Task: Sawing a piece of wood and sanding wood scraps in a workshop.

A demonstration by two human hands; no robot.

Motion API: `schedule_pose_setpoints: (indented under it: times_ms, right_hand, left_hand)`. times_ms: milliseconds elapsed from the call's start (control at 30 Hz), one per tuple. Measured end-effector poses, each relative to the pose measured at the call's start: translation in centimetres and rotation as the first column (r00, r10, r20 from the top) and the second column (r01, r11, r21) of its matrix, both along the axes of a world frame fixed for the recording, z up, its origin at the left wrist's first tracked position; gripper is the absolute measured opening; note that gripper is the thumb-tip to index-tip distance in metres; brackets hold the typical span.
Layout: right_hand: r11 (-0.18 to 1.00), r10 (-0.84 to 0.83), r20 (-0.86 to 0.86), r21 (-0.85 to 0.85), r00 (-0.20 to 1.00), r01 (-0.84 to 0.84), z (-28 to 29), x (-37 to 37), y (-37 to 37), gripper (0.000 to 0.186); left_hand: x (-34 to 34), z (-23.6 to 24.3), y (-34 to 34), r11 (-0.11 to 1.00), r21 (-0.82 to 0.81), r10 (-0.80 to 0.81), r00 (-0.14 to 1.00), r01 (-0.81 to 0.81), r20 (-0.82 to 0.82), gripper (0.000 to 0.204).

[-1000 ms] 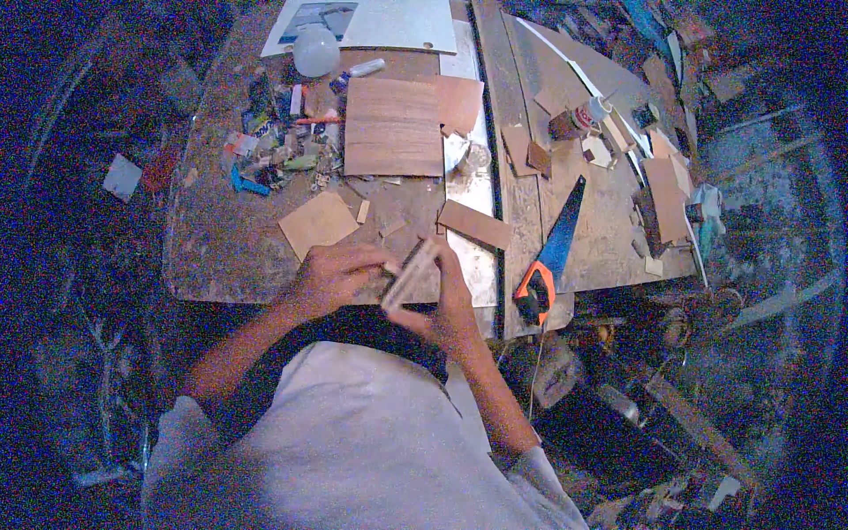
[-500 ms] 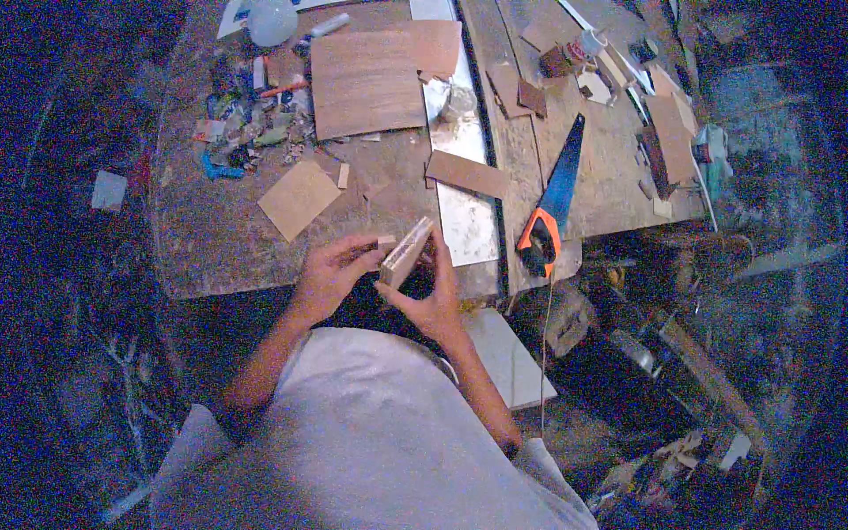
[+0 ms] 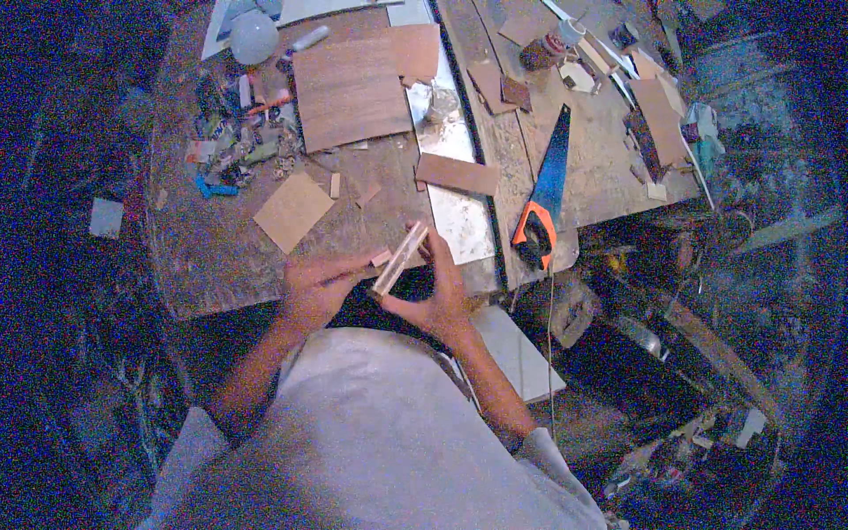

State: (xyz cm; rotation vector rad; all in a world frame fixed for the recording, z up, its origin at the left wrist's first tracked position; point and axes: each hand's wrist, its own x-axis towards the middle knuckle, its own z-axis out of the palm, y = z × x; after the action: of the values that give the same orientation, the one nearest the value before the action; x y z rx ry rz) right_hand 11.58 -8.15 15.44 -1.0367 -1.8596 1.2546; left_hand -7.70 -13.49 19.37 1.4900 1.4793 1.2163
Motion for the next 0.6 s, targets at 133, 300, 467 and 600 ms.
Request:
schedule_pose_setpoints:
  times_ms: [133,300,467,600]
  right_hand:
    - [0.979,0.048,0.003,0.198,0.999,-0.047,4.9,-0.8,0.4,0.111]
    - [0.992,0.098,0.067,0.069,0.993,-0.103,2.6,-0.7,1.2,0.11]
    - [0.952,0.142,-0.016,0.277,0.99,-0.132,6.7,-1.7,1.6,0.107]
    - [0.946,0.115,0.154,0.285,0.981,-0.156,4.5,-1.3,1.9,0.108]
  left_hand:
    - [-0.8,0.1,-0.4,1.0,0.011,0.0,0.999,0.001,-0.048,0.029]
    - [-1.1,2.2,-0.7,0.991,0.134,0.021,0.998,-0.012,-0.063,0.028]
    - [-1.8,1.7,-0.9,0.989,0.147,0.032,0.997,-0.022,-0.071,0.03]
    - [-1.9,2.8,-1.0,0.97,0.241,0.055,0.995,-0.033,-0.083,0.033]
